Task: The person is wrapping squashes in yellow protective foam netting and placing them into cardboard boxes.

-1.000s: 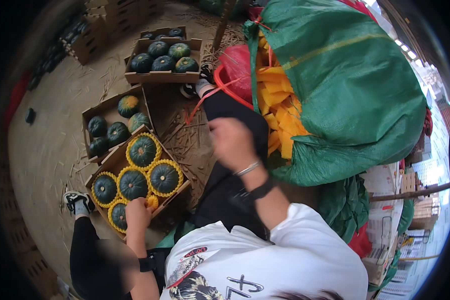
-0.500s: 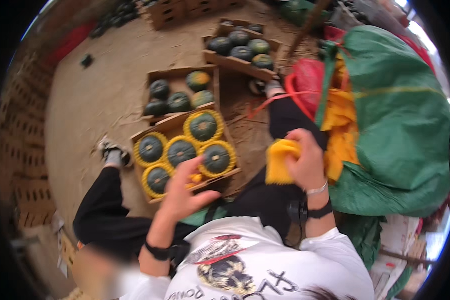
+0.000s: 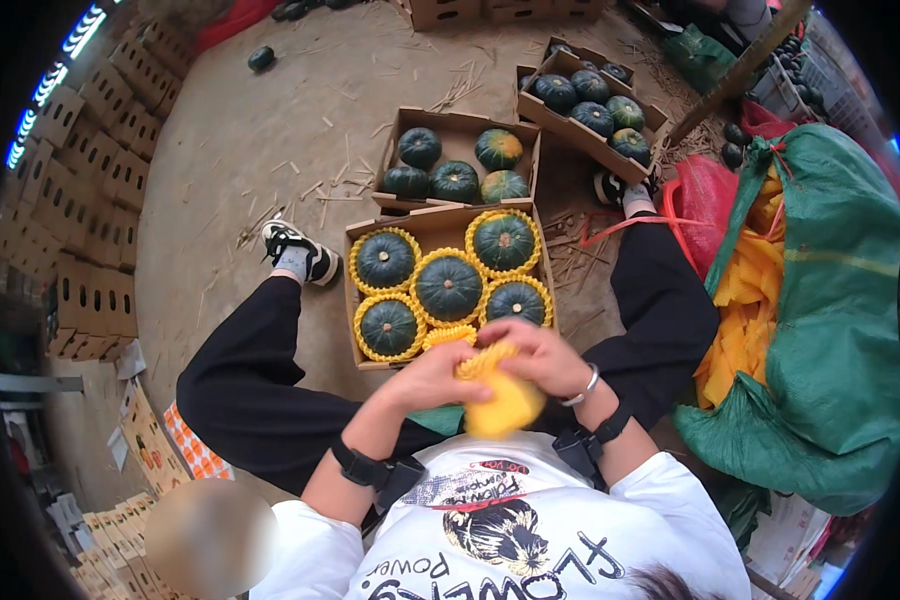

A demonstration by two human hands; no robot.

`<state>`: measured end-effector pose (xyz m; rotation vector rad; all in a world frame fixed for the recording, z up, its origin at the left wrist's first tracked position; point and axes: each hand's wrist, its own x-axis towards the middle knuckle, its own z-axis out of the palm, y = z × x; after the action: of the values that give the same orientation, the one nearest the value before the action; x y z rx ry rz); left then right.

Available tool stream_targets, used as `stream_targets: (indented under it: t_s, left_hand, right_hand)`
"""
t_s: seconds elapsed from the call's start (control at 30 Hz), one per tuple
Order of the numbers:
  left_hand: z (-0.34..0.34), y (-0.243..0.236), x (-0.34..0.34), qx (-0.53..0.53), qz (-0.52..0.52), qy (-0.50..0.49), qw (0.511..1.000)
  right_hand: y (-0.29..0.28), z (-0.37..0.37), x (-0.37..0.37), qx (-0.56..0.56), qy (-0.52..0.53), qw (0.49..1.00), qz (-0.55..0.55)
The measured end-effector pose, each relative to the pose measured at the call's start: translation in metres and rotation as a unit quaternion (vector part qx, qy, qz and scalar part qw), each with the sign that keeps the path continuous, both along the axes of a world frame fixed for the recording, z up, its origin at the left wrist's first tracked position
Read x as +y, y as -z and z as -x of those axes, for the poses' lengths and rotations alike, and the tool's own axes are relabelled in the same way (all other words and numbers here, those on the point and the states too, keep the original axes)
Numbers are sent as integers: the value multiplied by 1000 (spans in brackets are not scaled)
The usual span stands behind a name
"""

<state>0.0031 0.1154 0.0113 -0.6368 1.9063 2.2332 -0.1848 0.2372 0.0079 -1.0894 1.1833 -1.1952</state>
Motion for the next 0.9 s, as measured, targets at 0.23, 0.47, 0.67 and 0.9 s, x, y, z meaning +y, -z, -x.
stream_targets:
  t_s: [0.23,0.47,0.67,0.9]
  left_hand:
    - [25,-1,-5,147,78,-313,935]
    - [23,-13,-21,-11,182,-233,955]
    - [34,0,-51,101,-11,-305,947]
    - [67,19,-121,38,455,-279,845]
  right_hand:
    - [-18,-18,-24,-325,144,933,-60]
    - [-14,-8,-32,528,186,817,139]
    - [-22,5,-67,-55,133,989,-33]
    - [14,41,-163,576,151,800,72]
